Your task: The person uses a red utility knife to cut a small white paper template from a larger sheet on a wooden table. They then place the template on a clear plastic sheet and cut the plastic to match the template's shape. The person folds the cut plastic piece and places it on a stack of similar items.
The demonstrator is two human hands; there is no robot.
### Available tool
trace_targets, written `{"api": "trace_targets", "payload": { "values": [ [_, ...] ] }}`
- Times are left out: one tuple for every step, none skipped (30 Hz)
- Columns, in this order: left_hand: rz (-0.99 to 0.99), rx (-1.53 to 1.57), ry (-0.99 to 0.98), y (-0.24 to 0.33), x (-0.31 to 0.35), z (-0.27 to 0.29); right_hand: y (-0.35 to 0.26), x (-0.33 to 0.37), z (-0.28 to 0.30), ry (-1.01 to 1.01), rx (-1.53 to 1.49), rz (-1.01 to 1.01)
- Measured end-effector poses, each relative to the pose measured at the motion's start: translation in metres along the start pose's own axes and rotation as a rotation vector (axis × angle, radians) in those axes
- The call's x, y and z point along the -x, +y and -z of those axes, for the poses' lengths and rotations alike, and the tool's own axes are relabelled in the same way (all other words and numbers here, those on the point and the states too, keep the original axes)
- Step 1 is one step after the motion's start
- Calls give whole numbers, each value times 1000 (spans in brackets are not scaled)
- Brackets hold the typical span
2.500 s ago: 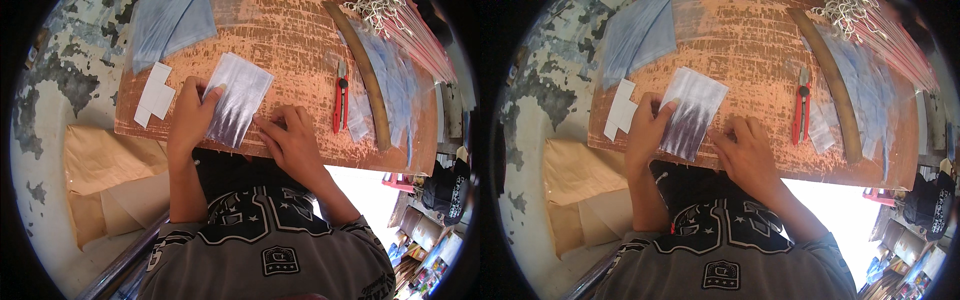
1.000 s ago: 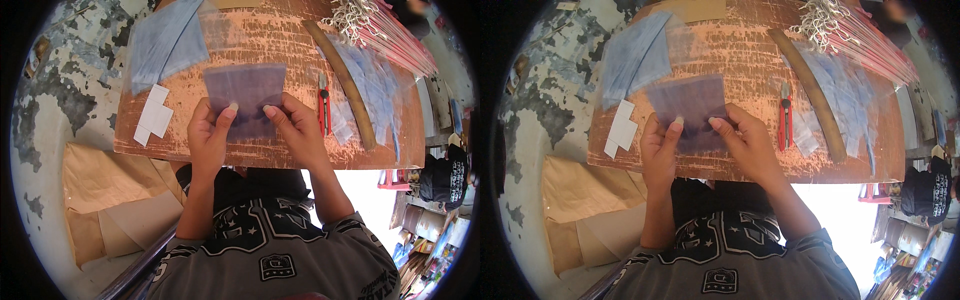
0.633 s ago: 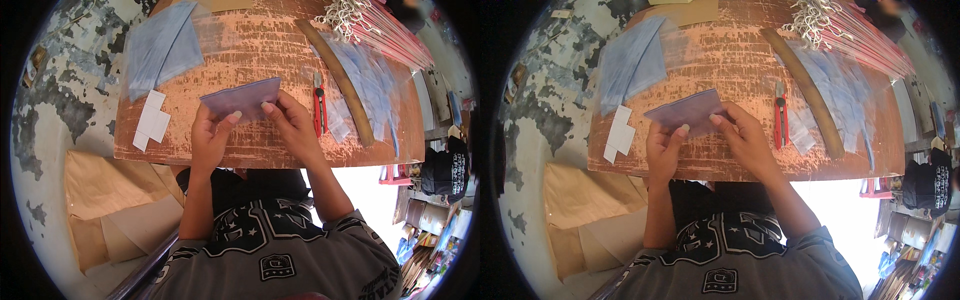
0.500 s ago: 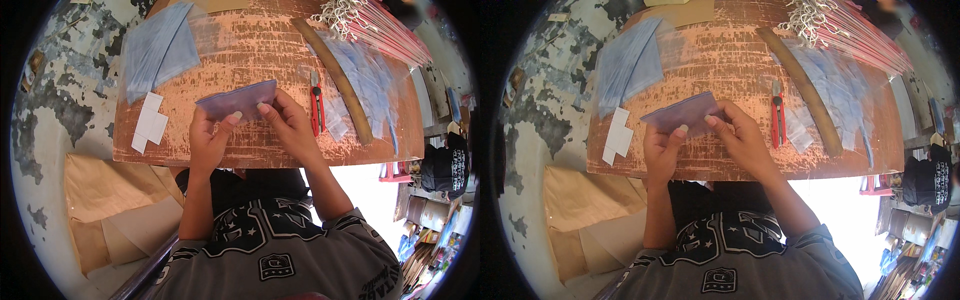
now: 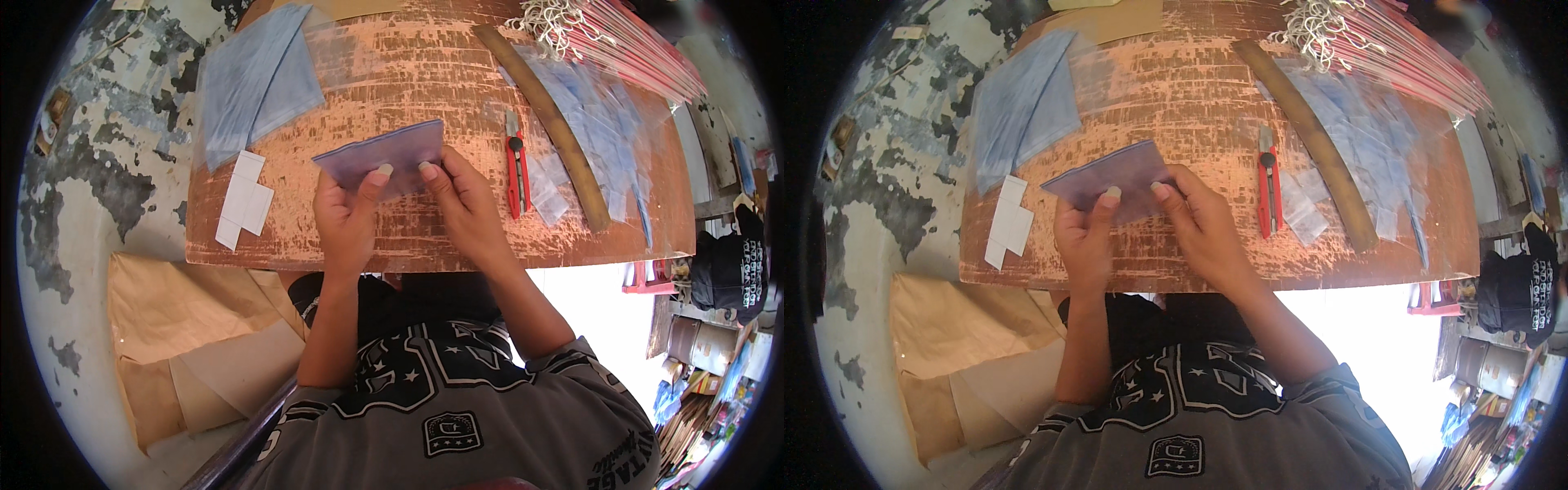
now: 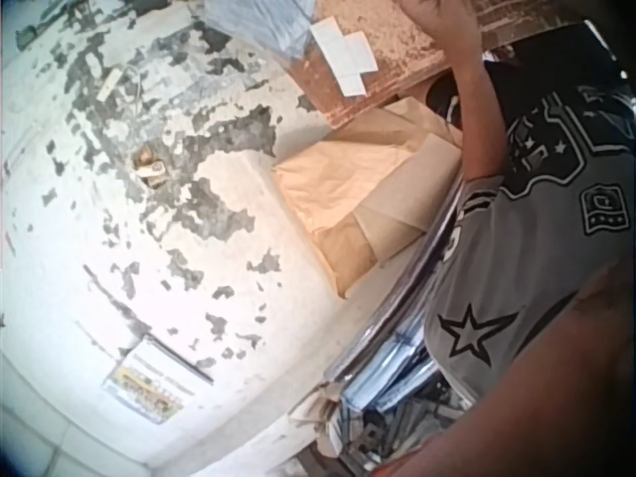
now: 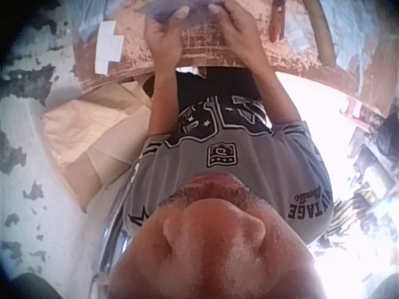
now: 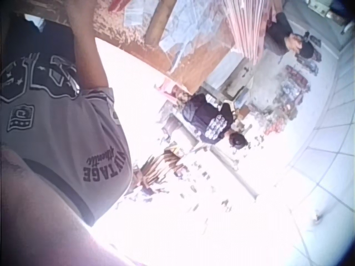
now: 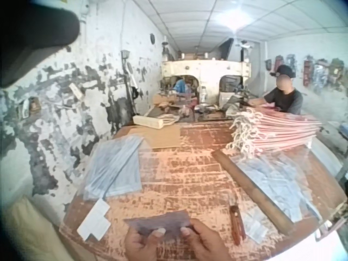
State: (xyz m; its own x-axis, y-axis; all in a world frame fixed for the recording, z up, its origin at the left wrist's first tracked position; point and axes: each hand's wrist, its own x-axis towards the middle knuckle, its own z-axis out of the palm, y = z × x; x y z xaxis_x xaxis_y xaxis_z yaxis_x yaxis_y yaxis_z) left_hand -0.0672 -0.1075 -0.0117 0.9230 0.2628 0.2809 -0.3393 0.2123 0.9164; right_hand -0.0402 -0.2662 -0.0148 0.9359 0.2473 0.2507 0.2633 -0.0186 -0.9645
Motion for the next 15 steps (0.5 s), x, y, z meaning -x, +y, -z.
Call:
{"api": "trace_targets", "payload": {
  "values": [
    [2, 21, 11, -1, 1, -2, -1, 0, 0, 13, 0, -4],
    [-5, 23, 3, -2, 1, -3, -3, 1, -2, 21, -1, -5],
    [-13, 25, -5, -4, 1, -3, -4, 1, -2, 27, -2, -7],
    [-20, 26, -13, -4, 0, -2, -6, 1, -2, 17, 17, -6],
    [-24, 36, -25, -4, 0, -2, -7, 2, 0, 10, 39, -6],
    [-28, 45, -38, -4, -1, -1, -8, 1, 2, 3, 61, -5],
    [-31, 55, -51, -3, -1, 1, -7, 1, 3, -5, 70, -7],
    [-22, 45, -56, -2, -1, 3, -5, 0, 5, -10, 80, -9],
    [-12, 35, -61, -2, -2, 7, -5, 0, 5, -14, 91, -11],
    [-2, 26, -67, -2, -2, 10, -5, -1, 5, -12, 87, -14],
    [-4, 20, -60, -2, -2, 12, -6, -2, 5, -9, 83, -18],
    [-6, 13, -54, -1, -2, 14, -6, -2, 5, -5, 80, -22],
    [-8, 7, -48, 0, -3, 15, -7, -3, 6, -12, 121, -24],
    [-10, -16, -49, 0, -3, 17, -7, -4, 8, -18, 165, -25],
    [-11, -38, -49, 1, -4, 18, -9, -5, 9, -24, 208, -26]
  ]
}}
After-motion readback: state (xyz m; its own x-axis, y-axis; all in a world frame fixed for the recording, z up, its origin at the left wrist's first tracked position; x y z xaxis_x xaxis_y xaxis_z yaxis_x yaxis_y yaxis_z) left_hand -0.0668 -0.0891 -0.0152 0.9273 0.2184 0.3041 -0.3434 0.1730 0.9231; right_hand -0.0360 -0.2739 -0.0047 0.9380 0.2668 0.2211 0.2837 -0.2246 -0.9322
